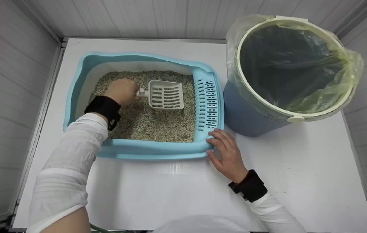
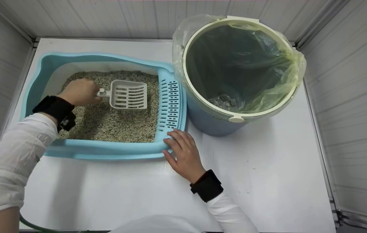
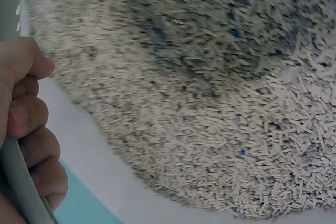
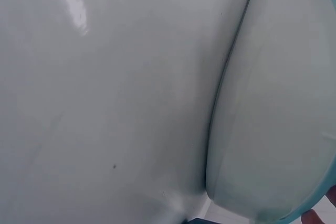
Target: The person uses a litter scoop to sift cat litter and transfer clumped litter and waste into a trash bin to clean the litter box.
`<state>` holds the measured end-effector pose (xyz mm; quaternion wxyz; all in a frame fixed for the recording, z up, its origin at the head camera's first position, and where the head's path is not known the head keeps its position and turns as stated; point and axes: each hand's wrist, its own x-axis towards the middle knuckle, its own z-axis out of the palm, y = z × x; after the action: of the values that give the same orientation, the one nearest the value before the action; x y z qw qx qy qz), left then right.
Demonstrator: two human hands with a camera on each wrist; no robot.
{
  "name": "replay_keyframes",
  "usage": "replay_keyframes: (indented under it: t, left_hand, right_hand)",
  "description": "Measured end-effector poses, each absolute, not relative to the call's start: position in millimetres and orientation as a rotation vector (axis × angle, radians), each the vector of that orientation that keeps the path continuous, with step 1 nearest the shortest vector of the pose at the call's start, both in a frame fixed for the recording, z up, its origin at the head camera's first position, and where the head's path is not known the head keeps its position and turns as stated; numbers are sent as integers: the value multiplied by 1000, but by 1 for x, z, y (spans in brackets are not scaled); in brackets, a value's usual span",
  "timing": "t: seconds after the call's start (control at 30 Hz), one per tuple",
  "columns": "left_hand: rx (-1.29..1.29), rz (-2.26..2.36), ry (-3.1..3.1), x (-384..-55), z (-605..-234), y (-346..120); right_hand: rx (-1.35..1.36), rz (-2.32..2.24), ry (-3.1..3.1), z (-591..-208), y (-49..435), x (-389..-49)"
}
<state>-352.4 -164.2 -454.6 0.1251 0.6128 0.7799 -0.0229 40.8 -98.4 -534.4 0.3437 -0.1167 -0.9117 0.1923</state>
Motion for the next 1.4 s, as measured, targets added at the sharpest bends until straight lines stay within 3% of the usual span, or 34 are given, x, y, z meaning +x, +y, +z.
replay_keyframes:
  t: [0.47,0.9,1.1,1.4]
  left_hand:
    - [1797,-157,2197,-354,-483,-171]
    - [1697,-146,2227,-356,-481,-187]
    - [1569,-156,2193,-344,-453,-190]
    - [1543,-145,2191,-290,-383,-193]
  right_hand:
    - [-276,501,-2371,-533,-103,38]
    - [-261,498,-2385,-532,-99,36]
    - [-253,511,-2388,-532,-95,37]
    - [-262,508,-2495,-513,-86,43]
